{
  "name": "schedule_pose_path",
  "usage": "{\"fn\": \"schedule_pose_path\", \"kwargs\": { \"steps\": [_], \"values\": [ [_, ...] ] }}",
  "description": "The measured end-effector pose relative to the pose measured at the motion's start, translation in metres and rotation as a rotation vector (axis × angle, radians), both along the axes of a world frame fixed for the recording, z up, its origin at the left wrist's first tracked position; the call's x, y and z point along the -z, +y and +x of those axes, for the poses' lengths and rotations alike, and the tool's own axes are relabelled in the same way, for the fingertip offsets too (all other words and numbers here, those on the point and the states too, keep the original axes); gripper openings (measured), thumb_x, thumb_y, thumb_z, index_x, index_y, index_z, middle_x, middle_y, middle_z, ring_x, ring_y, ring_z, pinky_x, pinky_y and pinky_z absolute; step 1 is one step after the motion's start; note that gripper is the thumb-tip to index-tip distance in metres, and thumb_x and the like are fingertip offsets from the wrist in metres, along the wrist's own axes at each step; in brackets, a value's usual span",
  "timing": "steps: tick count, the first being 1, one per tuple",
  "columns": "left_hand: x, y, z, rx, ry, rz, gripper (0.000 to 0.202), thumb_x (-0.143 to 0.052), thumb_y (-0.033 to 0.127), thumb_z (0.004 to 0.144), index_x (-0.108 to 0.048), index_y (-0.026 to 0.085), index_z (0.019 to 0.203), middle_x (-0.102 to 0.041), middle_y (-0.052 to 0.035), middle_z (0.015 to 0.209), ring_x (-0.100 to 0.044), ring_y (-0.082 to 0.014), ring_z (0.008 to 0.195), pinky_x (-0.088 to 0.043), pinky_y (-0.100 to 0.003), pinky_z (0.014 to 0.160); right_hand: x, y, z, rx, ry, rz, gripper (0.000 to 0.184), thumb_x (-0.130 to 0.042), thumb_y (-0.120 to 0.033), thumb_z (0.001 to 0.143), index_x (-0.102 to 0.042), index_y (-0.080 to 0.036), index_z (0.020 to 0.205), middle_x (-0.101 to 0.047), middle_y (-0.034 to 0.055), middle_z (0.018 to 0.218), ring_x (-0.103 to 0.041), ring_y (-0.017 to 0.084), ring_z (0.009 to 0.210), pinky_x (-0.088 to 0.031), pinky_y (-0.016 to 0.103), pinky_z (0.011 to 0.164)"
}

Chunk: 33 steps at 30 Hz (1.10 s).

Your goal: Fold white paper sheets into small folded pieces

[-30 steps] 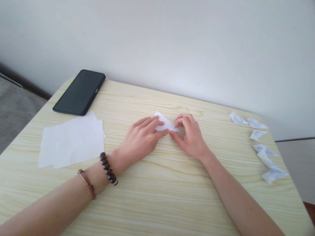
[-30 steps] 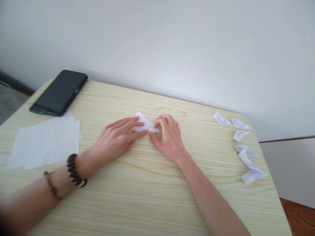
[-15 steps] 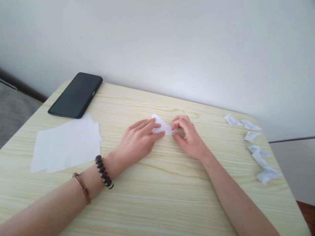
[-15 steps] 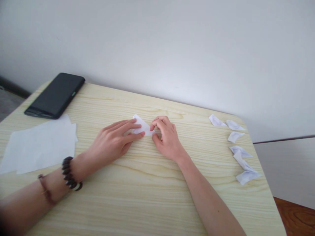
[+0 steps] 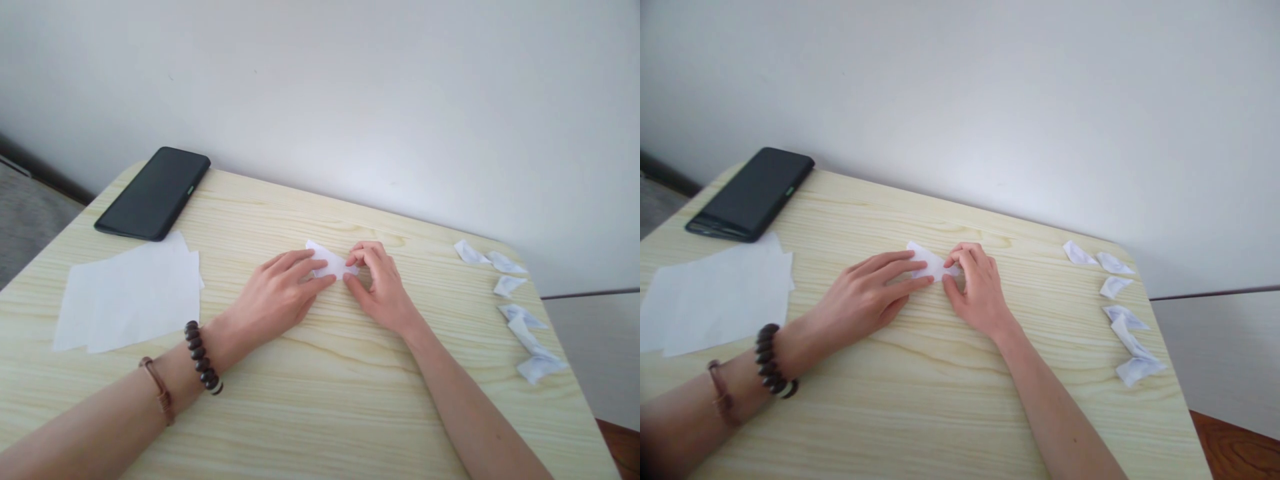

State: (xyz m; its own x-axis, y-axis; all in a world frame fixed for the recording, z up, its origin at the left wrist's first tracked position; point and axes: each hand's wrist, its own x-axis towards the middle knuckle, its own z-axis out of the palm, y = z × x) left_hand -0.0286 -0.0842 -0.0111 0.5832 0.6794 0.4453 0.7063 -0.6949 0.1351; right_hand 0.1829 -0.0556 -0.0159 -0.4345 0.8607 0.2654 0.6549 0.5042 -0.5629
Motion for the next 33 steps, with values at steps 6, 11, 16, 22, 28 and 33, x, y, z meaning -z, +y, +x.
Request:
{"fn": "schedule_pose_path", "kwargs": {
  "steps": [6,11,16,22,28,33],
  "values": [
    [-0.001,-0.0036,-0.001,0.029,0.001,0.0,0.026,-0.051,0.014,0.09,-0.07,0.022,0.106,-0.067,-0.0065,0.12,-0.059,-0.0261,0.118,-0.053,-0.043,0.096,0.0006,-0.0007,-0.0012,0.005,-0.033,0.024,0.015,-0.055,-0.027,0.086,-0.052,-0.024,0.1,-0.056,0.0075,0.11,-0.053,0.024,0.108,-0.039,0.042,0.091],
    [-0.0009,-0.0036,0.0007,0.017,0.011,-0.016,0.025,-0.051,0.014,0.09,-0.07,0.022,0.104,-0.067,-0.0065,0.121,-0.058,-0.0264,0.119,-0.053,-0.044,0.096,-0.0014,-0.0019,-0.003,0.006,-0.042,0.01,0.019,-0.058,-0.029,0.084,-0.052,-0.024,0.101,-0.056,0.0073,0.111,-0.052,0.025,0.11,-0.038,0.042,0.091],
    [0.0001,-0.0028,-0.0005,0.028,-0.017,-0.016,0.021,-0.052,0.015,0.09,-0.071,0.021,0.097,-0.068,-0.0035,0.12,-0.06,-0.0257,0.117,-0.053,-0.043,0.097,-0.0033,0.0006,0.0001,-0.029,-0.005,-0.028,0.019,-0.054,-0.018,0.083,-0.054,-0.023,0.101,-0.055,0.0063,0.109,-0.052,0.023,0.11,-0.039,0.04,0.091],
    [0.0001,-0.0031,-0.0005,0.037,-0.027,-0.018,0.021,-0.051,0.014,0.09,-0.07,0.02,0.097,-0.069,-0.0024,0.118,-0.061,-0.025,0.115,-0.053,-0.043,0.097,-0.0027,0.0014,0.0012,-0.041,0.008,-0.03,0.019,-0.051,-0.016,0.083,-0.054,-0.023,0.1,-0.055,0.0065,0.108,-0.052,0.023,0.108,-0.04,0.04,0.091],
    [-0.0006,-0.0031,-0.002,0.035,-0.012,-0.006,0.031,-0.05,0.011,0.09,-0.066,0.022,0.114,-0.068,-0.0058,0.117,-0.06,-0.0243,0.116,-0.053,-0.042,0.096,-0.0008,-0.0027,-0.0033,-0.012,-0.019,0.029,0.019,-0.059,-0.027,0.083,-0.053,-0.024,0.102,-0.055,0.0079,0.111,-0.051,0.025,0.109,-0.039,0.044,0.095],
    [-0.0005,-0.0033,-0.0032,0.033,-0.014,-0.01,0.026,-0.051,0.012,0.09,-0.069,0.022,0.107,-0.068,-0.0058,0.117,-0.06,-0.0245,0.116,-0.053,-0.041,0.095,-0.001,-0.001,-0.001,-0.048,0.025,-0.007,0.024,-0.053,-0.017,0.082,-0.053,-0.025,0.105,-0.053,0.0079,0.113,-0.05,0.025,0.113,-0.04,0.045,0.097]
  ]
}}
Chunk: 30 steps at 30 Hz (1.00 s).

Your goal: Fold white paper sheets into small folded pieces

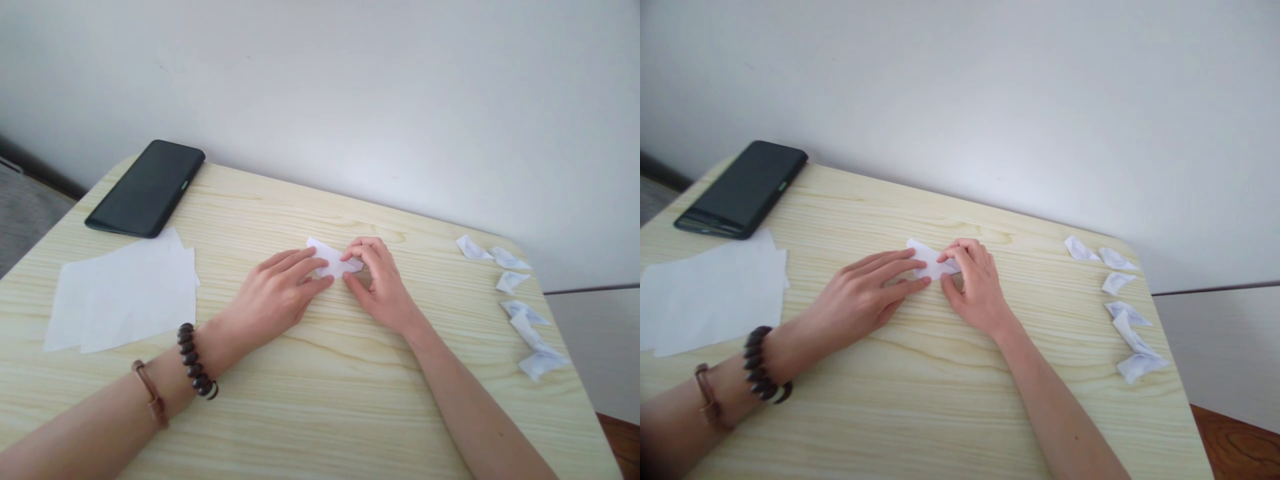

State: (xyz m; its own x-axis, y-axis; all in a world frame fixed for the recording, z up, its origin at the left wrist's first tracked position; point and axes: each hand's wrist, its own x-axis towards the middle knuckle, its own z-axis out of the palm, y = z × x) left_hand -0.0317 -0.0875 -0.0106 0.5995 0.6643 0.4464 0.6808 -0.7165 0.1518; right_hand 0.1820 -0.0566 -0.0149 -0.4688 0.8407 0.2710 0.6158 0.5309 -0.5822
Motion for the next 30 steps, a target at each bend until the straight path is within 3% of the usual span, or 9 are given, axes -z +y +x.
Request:
{"fn": "schedule_pose_path", "kwargs": {
  "steps": [9,13,16,19,22,30],
  "values": [
    [-0.0012,0.0011,0.001,0.004,0.008,-0.018,0.026,-0.053,0.012,0.089,-0.069,0.022,0.107,-0.067,-0.0061,0.117,-0.059,-0.0254,0.117,-0.053,-0.041,0.093,-0.0008,0.0056,0.0055,-0.051,0.113,-0.063,0.032,-0.039,-0.005,0.084,-0.056,-0.024,0.103,-0.053,0.0065,0.108,-0.052,0.02,0.109,-0.043,0.042,0.097],
    [-0.0021,0.0024,0.0008,0.008,0.005,-0.041,0.028,-0.052,0.011,0.088,-0.069,0.023,0.107,-0.068,-0.0057,0.113,-0.06,-0.0243,0.108,-0.052,-0.041,0.088,0.0028,0.0033,0.0024,-0.009,0.032,0.0,0.025,-0.047,-0.02,0.09,-0.057,-0.023,0.112,-0.054,0.0087,0.114,-0.052,0.023,0.111,-0.043,0.044,0.097],
    [-0.0011,0.0048,0.001,0.011,-0.102,-0.123,0.026,-0.05,0.01,0.088,-0.07,0.021,0.102,-0.069,-0.0052,0.105,-0.06,-0.0193,0.097,-0.052,-0.035,0.086,0.0042,0.0011,0.0005,-0.002,-0.05,0.055,0.031,-0.056,-0.034,0.089,-0.058,-0.024,0.118,-0.055,0.0095,0.118,-0.051,0.026,0.113,-0.042,0.046,0.099],
    [0.0015,0.0072,0.0005,-0.1,-0.188,-0.164,0.023,-0.05,0.015,0.09,-0.068,0.018,0.104,-0.067,-0.0075,0.106,-0.056,-0.0199,0.098,-0.05,-0.036,0.088,0.0042,0.0003,0.0001,-0.014,-0.07,0.068,0.031,-0.057,-0.035,0.089,-0.059,-0.024,0.119,-0.057,0.0083,0.118,-0.052,0.025,0.111,-0.042,0.045,0.099],
    [0.0044,0.0081,-0.0005,-0.242,-0.107,-0.143,0.03,-0.053,0.029,0.092,-0.062,0.016,0.117,-0.063,-0.011,0.116,-0.052,-0.0274,0.108,-0.046,-0.045,0.09,0.0044,0.0007,0.0007,-0.024,-0.066,0.071,0.031,-0.058,-0.035,0.089,-0.059,-0.023,0.117,-0.058,0.0078,0.117,-0.052,0.025,0.111,-0.042,0.044,0.098],
    [0.0062,0.0073,0.0005,-0.262,-0.069,-0.157,0.031,-0.052,0.034,0.092,-0.063,0.018,0.116,-0.06,-0.0112,0.114,-0.05,-0.0275,0.106,-0.045,-0.044,0.087,0.0052,-0.0001,0.0002,-0.025,-0.084,0.096,0.031,-0.057,-0.036,0.09,-0.06,-0.023,0.118,-0.059,0.0078,0.115,-0.052,0.025,0.109,-0.041,0.044,0.097]
  ]
}}
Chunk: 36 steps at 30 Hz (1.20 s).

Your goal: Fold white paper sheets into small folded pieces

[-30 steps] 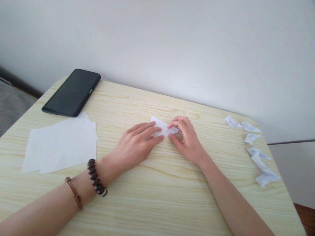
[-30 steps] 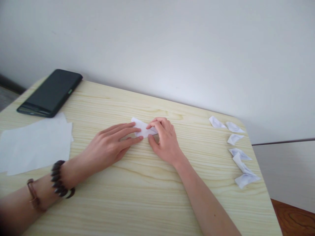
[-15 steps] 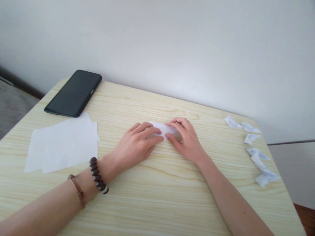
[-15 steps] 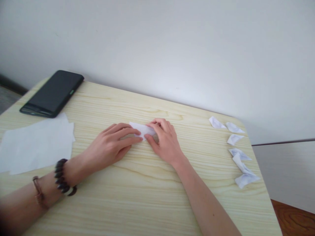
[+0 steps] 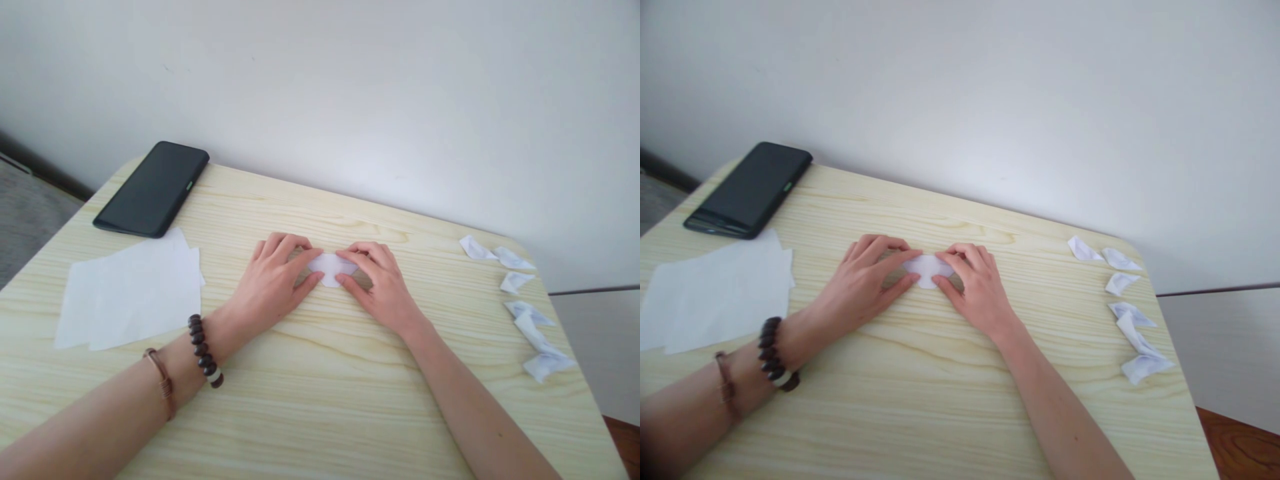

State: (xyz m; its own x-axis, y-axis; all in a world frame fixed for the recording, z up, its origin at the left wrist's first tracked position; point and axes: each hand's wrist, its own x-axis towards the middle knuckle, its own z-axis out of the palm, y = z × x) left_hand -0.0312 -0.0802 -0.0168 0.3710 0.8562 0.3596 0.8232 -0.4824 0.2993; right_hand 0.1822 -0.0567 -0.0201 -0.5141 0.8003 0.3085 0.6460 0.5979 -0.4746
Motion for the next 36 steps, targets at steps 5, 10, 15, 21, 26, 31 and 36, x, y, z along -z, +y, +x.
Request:
{"fn": "schedule_pose_path", "kwargs": {
  "steps": [5,10,15,21,26,31,36],
  "values": [
    [0.0002,0.001,-0.0002,-0.002,-0.026,-0.026,0.03,-0.053,0.032,0.092,-0.063,0.018,0.116,-0.059,-0.01,0.11,-0.05,-0.0266,0.105,-0.046,-0.044,0.089,0.0,-0.002,-0.0015,0.008,-0.017,0.033,0.03,-0.057,-0.035,0.09,-0.061,-0.022,0.118,-0.06,0.0079,0.112,-0.052,0.024,0.107,-0.04,0.043,0.097],
    [0.0014,0.0024,-0.0005,-0.003,-0.048,-0.043,0.035,-0.053,0.032,0.091,-0.06,0.016,0.121,-0.057,-0.0106,0.109,-0.05,-0.0263,0.104,-0.046,-0.044,0.09,0.0012,-0.0037,-0.0014,0.004,-0.021,0.103,0.029,-0.058,-0.033,0.09,-0.062,-0.021,0.117,-0.059,0.008,0.11,-0.052,0.023,0.106,-0.039,0.041,0.095],
    [0.0019,0.0015,-0.0001,0.013,-0.048,-0.038,0.034,-0.054,0.031,0.09,-0.061,0.018,0.121,-0.056,-0.0103,0.11,-0.05,-0.0266,0.104,-0.047,-0.045,0.089,0.0017,-0.0041,-0.0005,-0.007,-0.028,0.128,0.03,-0.058,-0.032,0.091,-0.061,-0.022,0.119,-0.059,0.0075,0.107,-0.052,0.022,0.104,-0.039,0.041,0.093],
    [0.0011,0.0019,0.0004,0.059,-0.079,-0.032,0.029,-0.055,0.026,0.091,-0.064,0.024,0.118,-0.056,-0.008,0.111,-0.048,-0.0254,0.105,-0.046,-0.043,0.09,0.0001,-0.0036,0.0001,-0.006,-0.014,0.076,0.025,-0.06,-0.031,0.089,-0.064,-0.024,0.112,-0.058,0.0058,0.102,-0.053,0.021,0.099,-0.038,0.04,0.092],
    [0.0015,0.0019,-0.001,0.089,-0.053,0.043,0.025,-0.056,0.027,0.091,-0.067,0.021,0.112,-0.061,-0.0083,0.103,-0.05,-0.0249,0.101,-0.048,-0.04,0.086,-0.0009,-0.0042,-0.0008,-0.027,-0.001,0.089,0.021,-0.061,-0.029,0.089,-0.066,-0.023,0.109,-0.062,0.0047,0.105,-0.054,0.02,0.101,-0.038,0.038,0.09],
    [-0.0018,-0.0004,0.0,0.094,0.055,0.15,0.02,-0.055,0.027,0.092,-0.07,0.023,0.105,-0.066,-0.0062,0.099,-0.054,-0.0241,0.096,-0.046,-0.038,0.077,-0.0017,-0.0069,-0.0026,-0.007,-0.026,0.207,0.012,-0.062,-0.029,0.089,-0.071,-0.024,0.096,-0.068,0.002,0.097,-0.055,0.018,0.095,-0.037,0.036,0.084],
    [-0.0056,-0.0019,0.0037,0.08,0.124,0.21,0.019,-0.054,0.024,0.091,-0.071,0.021,0.1,-0.067,-0.0046,0.09,-0.057,-0.0232,0.092,-0.044,-0.037,0.075,-0.0044,-0.0093,-0.0037,0.017,-0.089,0.291,0.011,-0.062,-0.027,0.089,-0.072,-0.024,0.094,-0.07,-0.0001,0.09,-0.056,0.018,0.091,-0.036,0.037,0.082]
  ]
}}
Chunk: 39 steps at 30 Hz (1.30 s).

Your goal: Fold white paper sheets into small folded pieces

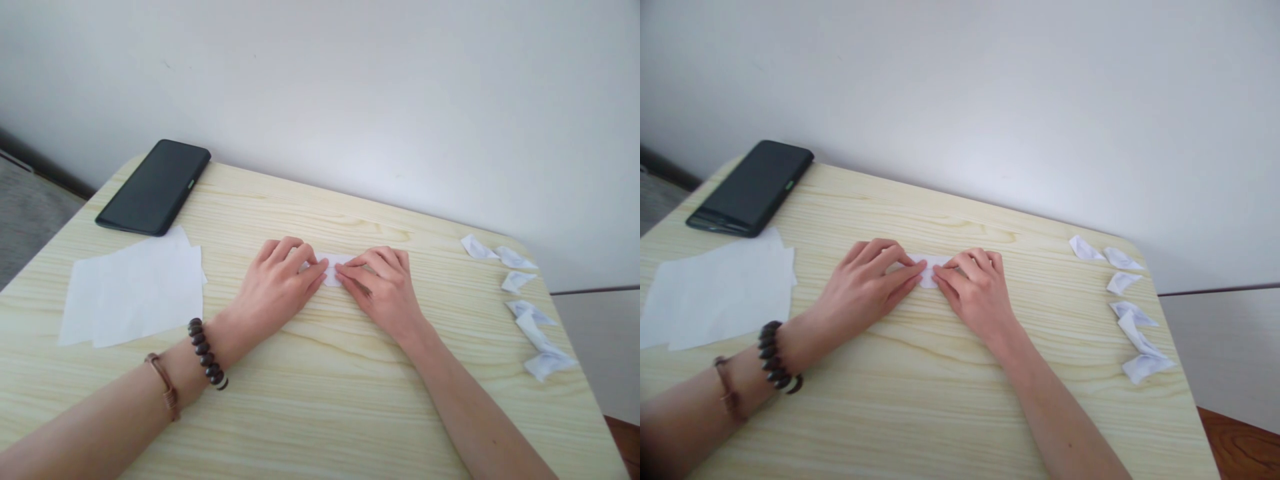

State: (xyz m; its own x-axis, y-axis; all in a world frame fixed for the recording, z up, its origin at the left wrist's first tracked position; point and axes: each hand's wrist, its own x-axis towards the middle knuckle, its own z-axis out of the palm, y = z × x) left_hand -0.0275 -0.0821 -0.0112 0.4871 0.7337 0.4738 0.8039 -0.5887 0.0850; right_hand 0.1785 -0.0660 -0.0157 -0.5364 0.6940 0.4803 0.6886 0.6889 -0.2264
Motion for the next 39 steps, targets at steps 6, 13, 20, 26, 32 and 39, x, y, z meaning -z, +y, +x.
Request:
{"fn": "schedule_pose_path", "kwargs": {
  "steps": [6,13,20,26,32,39],
  "values": [
    [-0.003,-0.001,0.002,-0.006,0.027,-0.031,0.019,-0.055,0.023,0.091,-0.069,0.021,0.103,-0.066,-0.0046,0.09,-0.057,-0.0219,0.088,-0.043,-0.035,0.072,-0.002,0.0,0.001,0.033,-0.002,0.036,0.011,-0.063,-0.027,0.087,-0.073,-0.022,0.085,-0.071,-0.0006,0.083,-0.057,0.018,0.086,-0.037,0.037,0.081],
    [-0.003,-0.001,0.003,0.008,0.039,-0.048,0.021,-0.056,0.022,0.089,-0.068,0.025,0.106,-0.064,-0.0043,0.09,-0.056,-0.0229,0.09,-0.043,-0.036,0.074,-0.004,0.0,0.0,0.067,0.006,0.075,0.017,-0.063,-0.023,0.085,-0.07,-0.02,0.069,-0.069,-0.0001,0.075,-0.058,0.017,0.08,-0.038,0.035,0.078],
    [-0.003,-0.002,0.003,-0.011,0.025,-0.042,0.02,-0.054,0.024,0.091,-0.069,0.024,0.104,-0.065,-0.0045,0.089,-0.058,-0.0216,0.088,-0.043,-0.035,0.073,-0.003,0.001,0.002,0.043,-0.04,-0.01,0.016,-0.06,-0.021,0.087,-0.072,-0.025,0.097,-0.066,0.0016,0.084,-0.057,0.017,0.082,-0.038,0.036,0.079],
    [-0.008,-0.005,0.002,-0.094,0.023,-0.05,0.018,-0.055,0.029,0.092,-0.071,0.021,0.092,-0.067,-0.0038,0.085,-0.06,-0.0211,0.086,-0.042,-0.034,0.07,-0.004,0.001,0.002,0.096,-0.04,-0.005,0.012,-0.06,-0.016,0.082,-0.071,-0.022,0.083,-0.066,0.0024,0.081,-0.055,0.019,0.081,-0.039,0.036,0.077],
    [-0.006,0.001,-0.005,-0.149,0.008,-0.084,0.023,-0.054,0.033,0.092,-0.068,0.019,0.08,-0.066,-0.0048,0.083,-0.058,-0.0224,0.087,-0.043,-0.034,0.069,0.0,0.003,0.004,0.088,0.0,-0.066,0.01,-0.056,-0.017,0.084,-0.066,-0.02,0.082,-0.064,0.0043,0.084,-0.056,0.02,0.083,-0.042,0.035,0.076],
    [0.001,0.007,-0.007,-0.045,-0.124,-0.208,0.017,-0.054,0.03,0.092,-0.067,0.02,0.096,-0.066,-0.0056,0.1,-0.054,-0.022,0.097,-0.045,-0.036,0.083,0.002,0.005,0.005,-0.014,0.063,-0.192,0.014,-0.055,-0.028,0.091,-0.064,-0.021,0.097,-0.06,0.0063,0.099,-0.056,0.019,0.09,-0.045,0.036,0.082]
  ]
}}
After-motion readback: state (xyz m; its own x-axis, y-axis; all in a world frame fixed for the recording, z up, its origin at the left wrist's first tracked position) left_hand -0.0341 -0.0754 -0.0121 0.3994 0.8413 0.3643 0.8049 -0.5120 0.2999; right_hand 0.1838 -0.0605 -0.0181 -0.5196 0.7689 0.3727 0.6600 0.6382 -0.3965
